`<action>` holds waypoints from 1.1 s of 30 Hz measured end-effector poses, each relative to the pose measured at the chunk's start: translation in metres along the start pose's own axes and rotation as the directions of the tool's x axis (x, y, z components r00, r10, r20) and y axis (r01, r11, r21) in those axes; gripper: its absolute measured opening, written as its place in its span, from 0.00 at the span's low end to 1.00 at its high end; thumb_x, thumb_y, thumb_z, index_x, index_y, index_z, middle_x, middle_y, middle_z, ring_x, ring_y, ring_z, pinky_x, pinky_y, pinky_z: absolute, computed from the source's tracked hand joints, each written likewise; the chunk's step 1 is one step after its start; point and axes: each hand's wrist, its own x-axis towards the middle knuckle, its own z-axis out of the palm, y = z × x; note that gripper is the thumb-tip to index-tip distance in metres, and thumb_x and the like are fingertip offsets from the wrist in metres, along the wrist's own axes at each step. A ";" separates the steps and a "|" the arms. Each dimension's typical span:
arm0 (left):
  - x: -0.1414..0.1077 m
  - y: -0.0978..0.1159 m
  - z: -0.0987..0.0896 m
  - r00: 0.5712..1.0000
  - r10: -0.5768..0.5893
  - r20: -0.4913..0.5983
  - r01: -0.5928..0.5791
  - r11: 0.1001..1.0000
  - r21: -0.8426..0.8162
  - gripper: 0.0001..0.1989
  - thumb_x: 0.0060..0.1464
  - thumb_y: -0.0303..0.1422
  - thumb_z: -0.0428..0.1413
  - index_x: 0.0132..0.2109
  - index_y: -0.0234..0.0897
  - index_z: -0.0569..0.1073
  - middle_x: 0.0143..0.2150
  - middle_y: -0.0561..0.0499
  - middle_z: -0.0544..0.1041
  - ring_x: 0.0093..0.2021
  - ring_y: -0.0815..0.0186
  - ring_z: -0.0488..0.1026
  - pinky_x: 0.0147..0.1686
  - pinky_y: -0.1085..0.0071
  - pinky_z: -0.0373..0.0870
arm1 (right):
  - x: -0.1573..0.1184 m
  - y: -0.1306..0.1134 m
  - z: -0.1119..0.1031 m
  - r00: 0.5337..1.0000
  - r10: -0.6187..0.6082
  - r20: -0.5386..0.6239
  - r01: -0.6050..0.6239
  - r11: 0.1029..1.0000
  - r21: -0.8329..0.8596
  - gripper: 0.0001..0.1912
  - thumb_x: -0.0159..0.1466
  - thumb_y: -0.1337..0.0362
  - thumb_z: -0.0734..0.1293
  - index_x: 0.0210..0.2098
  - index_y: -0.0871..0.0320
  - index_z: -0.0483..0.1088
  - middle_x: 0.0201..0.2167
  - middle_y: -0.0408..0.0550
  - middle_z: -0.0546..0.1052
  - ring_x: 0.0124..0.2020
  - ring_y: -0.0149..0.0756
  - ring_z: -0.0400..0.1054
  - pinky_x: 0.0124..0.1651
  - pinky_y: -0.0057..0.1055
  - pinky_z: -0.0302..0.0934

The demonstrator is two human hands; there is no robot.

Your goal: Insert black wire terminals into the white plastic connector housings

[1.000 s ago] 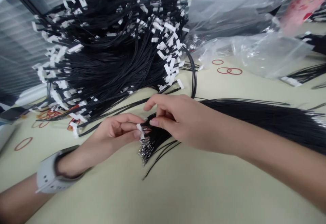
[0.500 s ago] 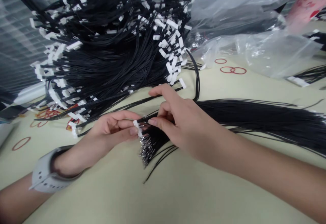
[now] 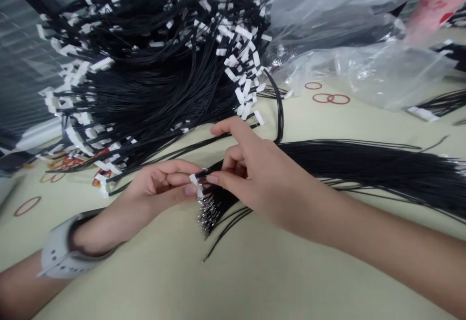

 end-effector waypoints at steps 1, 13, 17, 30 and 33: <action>0.000 0.000 0.000 1.000 0.003 0.004 -0.003 1.000 0.004 0.09 0.52 0.22 0.57 0.41 0.33 0.72 0.29 0.56 0.79 0.27 0.79 0.72 0.30 0.86 0.65 | 0.000 -0.002 -0.001 1.000 0.021 0.004 -0.021 1.000 0.006 0.20 0.59 0.62 0.64 0.49 0.48 0.53 0.19 0.34 0.68 0.21 0.27 0.61 0.23 0.23 0.54; 0.001 -0.001 0.000 1.000 0.003 0.022 -0.004 0.999 0.036 0.09 0.52 0.22 0.56 0.41 0.34 0.72 0.30 0.55 0.80 0.29 0.79 0.73 0.30 0.86 0.65 | -0.002 0.003 0.001 1.000 -0.026 -0.007 0.026 0.998 0.056 0.21 0.60 0.64 0.63 0.50 0.44 0.52 0.20 0.33 0.67 0.22 0.26 0.61 0.23 0.22 0.55; 0.000 -0.001 0.000 0.999 -0.002 0.037 0.001 1.000 0.017 0.08 0.53 0.22 0.56 0.41 0.34 0.72 0.31 0.55 0.80 0.29 0.79 0.73 0.30 0.86 0.65 | -0.002 -0.005 0.000 1.000 -0.012 0.013 0.012 0.999 0.046 0.22 0.60 0.68 0.62 0.51 0.47 0.51 0.20 0.33 0.66 0.22 0.26 0.61 0.26 0.23 0.57; -0.001 -0.001 -0.001 0.999 0.004 0.052 -0.006 0.999 0.049 0.09 0.53 0.23 0.56 0.42 0.36 0.72 0.31 0.55 0.80 0.29 0.79 0.73 0.31 0.85 0.66 | -0.004 -0.002 0.000 0.999 -0.021 0.041 0.018 0.998 0.061 0.25 0.60 0.68 0.61 0.52 0.43 0.47 0.22 0.32 0.64 0.23 0.26 0.60 0.26 0.24 0.56; 0.000 -0.001 -0.001 0.999 -0.002 0.048 0.000 0.999 0.038 0.09 0.53 0.23 0.56 0.42 0.35 0.72 0.31 0.56 0.79 0.29 0.79 0.73 0.31 0.85 0.66 | -0.003 -0.004 0.000 0.999 -0.025 0.037 0.022 0.997 0.079 0.24 0.60 0.67 0.62 0.52 0.43 0.48 0.21 0.32 0.65 0.22 0.26 0.60 0.24 0.24 0.56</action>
